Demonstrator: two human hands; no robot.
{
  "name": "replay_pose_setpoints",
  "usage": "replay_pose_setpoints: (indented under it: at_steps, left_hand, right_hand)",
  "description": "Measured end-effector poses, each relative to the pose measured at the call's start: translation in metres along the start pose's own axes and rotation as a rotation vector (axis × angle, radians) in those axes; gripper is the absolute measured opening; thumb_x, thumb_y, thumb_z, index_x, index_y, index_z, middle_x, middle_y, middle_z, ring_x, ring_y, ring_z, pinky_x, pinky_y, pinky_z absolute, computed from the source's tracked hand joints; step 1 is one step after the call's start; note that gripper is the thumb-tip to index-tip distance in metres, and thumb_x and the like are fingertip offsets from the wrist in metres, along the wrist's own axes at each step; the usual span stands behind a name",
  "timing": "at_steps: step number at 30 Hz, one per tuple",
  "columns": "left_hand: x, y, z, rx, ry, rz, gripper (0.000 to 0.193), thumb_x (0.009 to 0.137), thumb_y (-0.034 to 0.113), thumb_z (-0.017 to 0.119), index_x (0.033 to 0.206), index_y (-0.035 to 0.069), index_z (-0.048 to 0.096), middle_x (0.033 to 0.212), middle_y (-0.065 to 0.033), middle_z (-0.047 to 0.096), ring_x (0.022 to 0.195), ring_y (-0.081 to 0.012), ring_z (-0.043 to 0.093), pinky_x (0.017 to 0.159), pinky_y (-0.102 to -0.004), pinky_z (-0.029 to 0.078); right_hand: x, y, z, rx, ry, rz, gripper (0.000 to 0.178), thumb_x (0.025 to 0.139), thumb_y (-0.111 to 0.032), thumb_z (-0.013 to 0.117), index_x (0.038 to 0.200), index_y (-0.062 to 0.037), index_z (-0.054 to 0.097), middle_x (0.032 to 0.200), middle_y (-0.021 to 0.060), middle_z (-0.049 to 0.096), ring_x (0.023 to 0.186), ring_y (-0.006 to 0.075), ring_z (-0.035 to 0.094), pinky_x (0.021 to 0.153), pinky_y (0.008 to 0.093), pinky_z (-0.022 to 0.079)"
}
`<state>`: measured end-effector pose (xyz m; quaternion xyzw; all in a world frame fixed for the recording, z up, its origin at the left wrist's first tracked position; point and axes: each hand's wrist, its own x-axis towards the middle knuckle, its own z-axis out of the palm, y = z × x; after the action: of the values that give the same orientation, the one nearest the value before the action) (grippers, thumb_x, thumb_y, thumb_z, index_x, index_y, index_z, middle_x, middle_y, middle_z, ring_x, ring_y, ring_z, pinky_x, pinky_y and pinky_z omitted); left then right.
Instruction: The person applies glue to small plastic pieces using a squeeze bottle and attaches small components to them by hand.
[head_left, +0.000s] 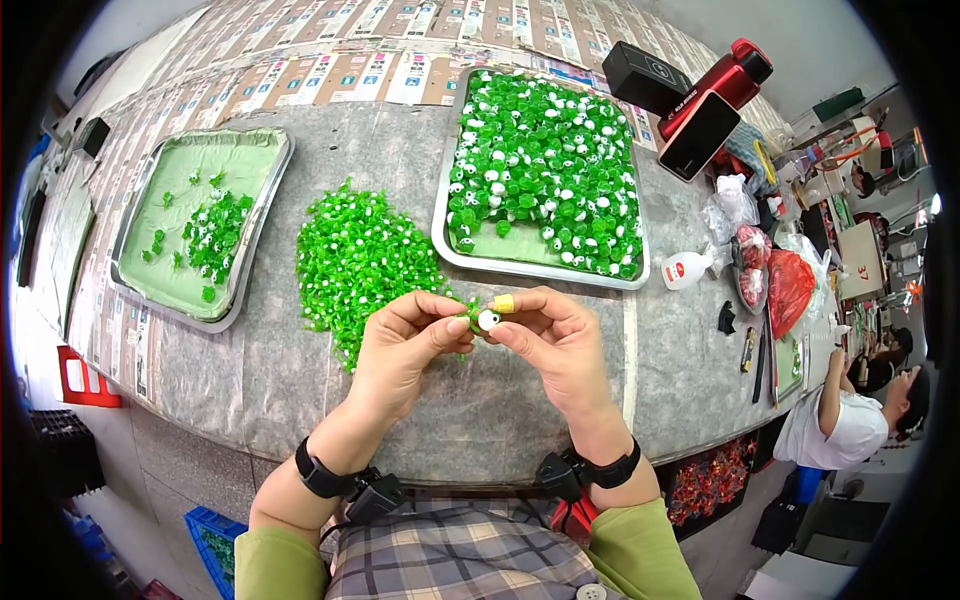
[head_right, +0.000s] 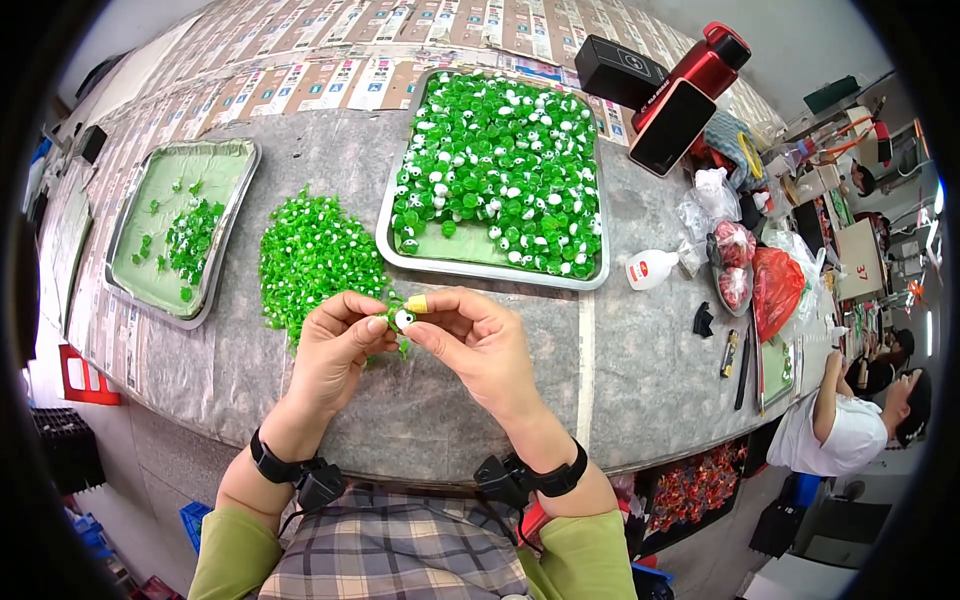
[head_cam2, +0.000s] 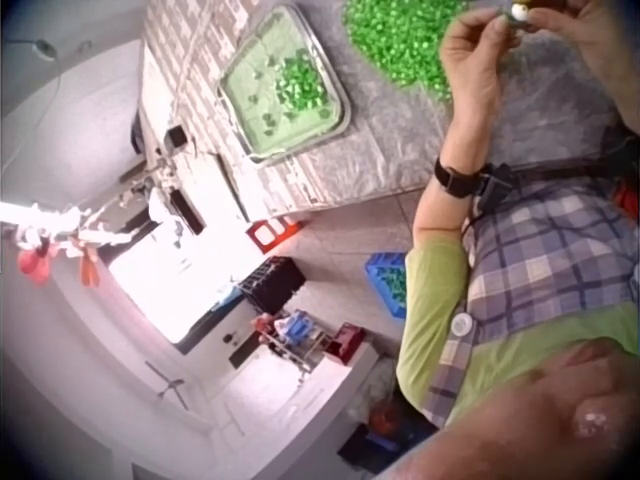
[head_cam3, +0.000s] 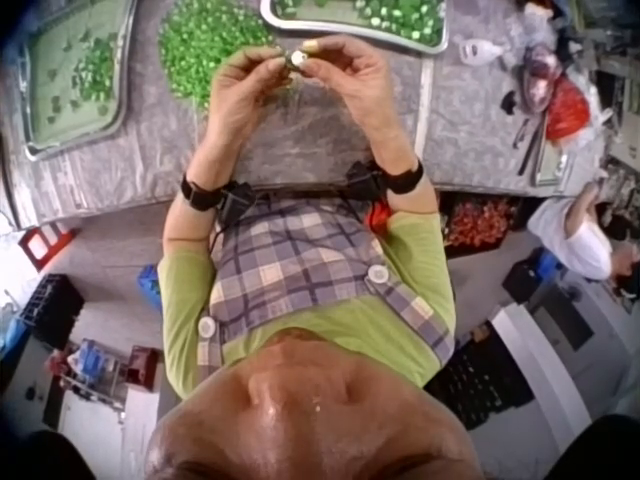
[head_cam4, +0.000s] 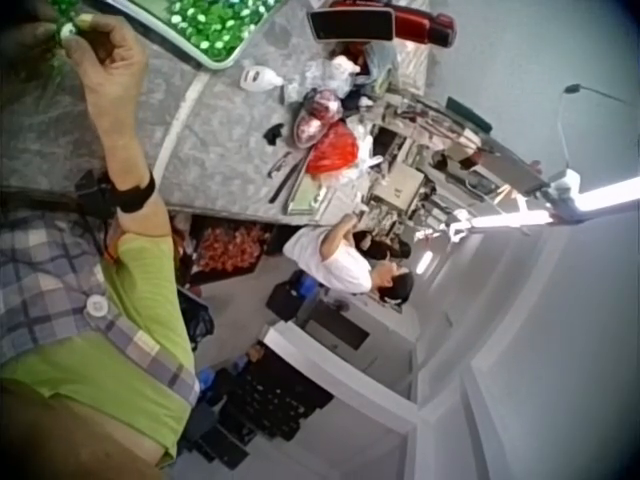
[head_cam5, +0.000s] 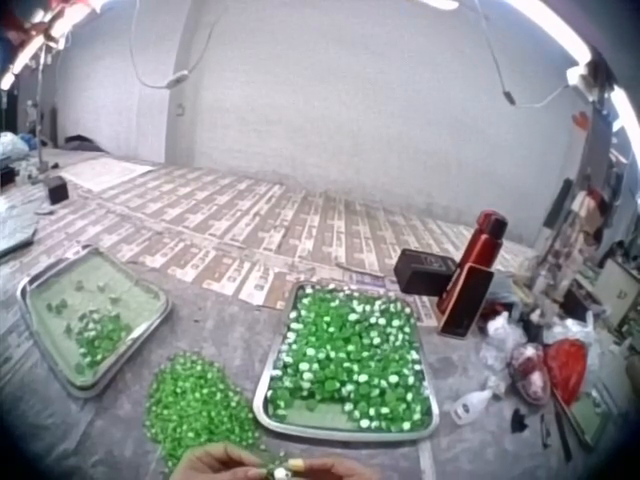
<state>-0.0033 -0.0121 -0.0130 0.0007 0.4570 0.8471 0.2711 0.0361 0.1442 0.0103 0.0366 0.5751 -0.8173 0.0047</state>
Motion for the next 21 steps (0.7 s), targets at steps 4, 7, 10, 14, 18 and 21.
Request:
replay_pose_setpoints:
  at_steps: [4,7,10,14,18,21]
  left_hand:
    - [0.001,0.000,0.003,0.022,0.001,0.001,0.010,0.076,0.006,0.059,0.085,0.002,0.056,0.078,-0.0039,0.058,0.069,-0.0102,0.056,0.063,-0.0216,0.047]
    - [-0.001,-0.001,0.004,0.253,-0.033,0.163,0.008,0.075,0.002,0.058,0.083,0.000,0.057,0.077,-0.0040,0.058,0.070,-0.0099,0.055,0.062,-0.0200,0.045]
    - [-0.001,0.000,0.004,0.441,-0.026,0.329,0.008,0.072,-0.001,0.059,0.080,0.000,0.058,0.075,-0.0049,0.058,0.070,-0.0110,0.055,0.060,-0.0205,0.044]
    - [0.000,0.004,0.004,0.763,-0.074,0.542,0.011,0.067,-0.002,0.062,0.077,0.002,0.057,0.073,-0.0068,0.058,0.066,-0.0154,0.056,0.059,-0.0240,0.044]
    - [0.000,0.006,0.006,0.914,-0.089,0.652,0.013,0.064,-0.001,0.064,0.074,0.002,0.056,0.072,-0.0075,0.058,0.065,-0.0183,0.056,0.057,-0.0262,0.044]
    - [0.000,0.006,0.008,0.968,-0.067,0.644,0.012,0.064,-0.002,0.064,0.074,0.002,0.056,0.072,-0.0075,0.058,0.065,-0.0186,0.056,0.057,-0.0264,0.044]
  right_hand:
    - [0.000,0.001,-0.004,-0.035,-0.019,-0.007,0.019,0.074,0.001,0.059,0.092,0.0012,0.054,0.088,0.0062,0.058,0.082,0.0096,0.056,0.073,0.0202,0.045]
    - [-0.001,-0.002,-0.005,-0.132,-0.027,0.014,0.018,0.075,-0.001,0.059,0.092,0.0016,0.054,0.087,0.0066,0.059,0.081,0.0097,0.056,0.072,0.0203,0.045]
    - [0.000,-0.004,-0.005,-0.071,-0.038,0.110,0.019,0.076,-0.002,0.057,0.094,0.0026,0.054,0.086,0.0071,0.059,0.080,0.0103,0.056,0.071,0.0204,0.046]
    - [0.000,-0.005,-0.009,-0.031,-0.087,0.148,0.021,0.078,-0.003,0.055,0.098,0.0039,0.054,0.087,0.0079,0.059,0.079,0.0114,0.057,0.070,0.0210,0.046]
    - [0.001,-0.004,-0.012,-0.048,-0.124,0.179,0.021,0.079,-0.005,0.054,0.098,0.0040,0.055,0.088,0.0085,0.059,0.078,0.0123,0.057,0.070,0.0219,0.047]
    - [0.002,-0.001,-0.013,-0.054,-0.113,0.184,0.020,0.079,-0.005,0.054,0.098,0.0037,0.055,0.086,0.0086,0.060,0.077,0.0125,0.058,0.069,0.0221,0.047]
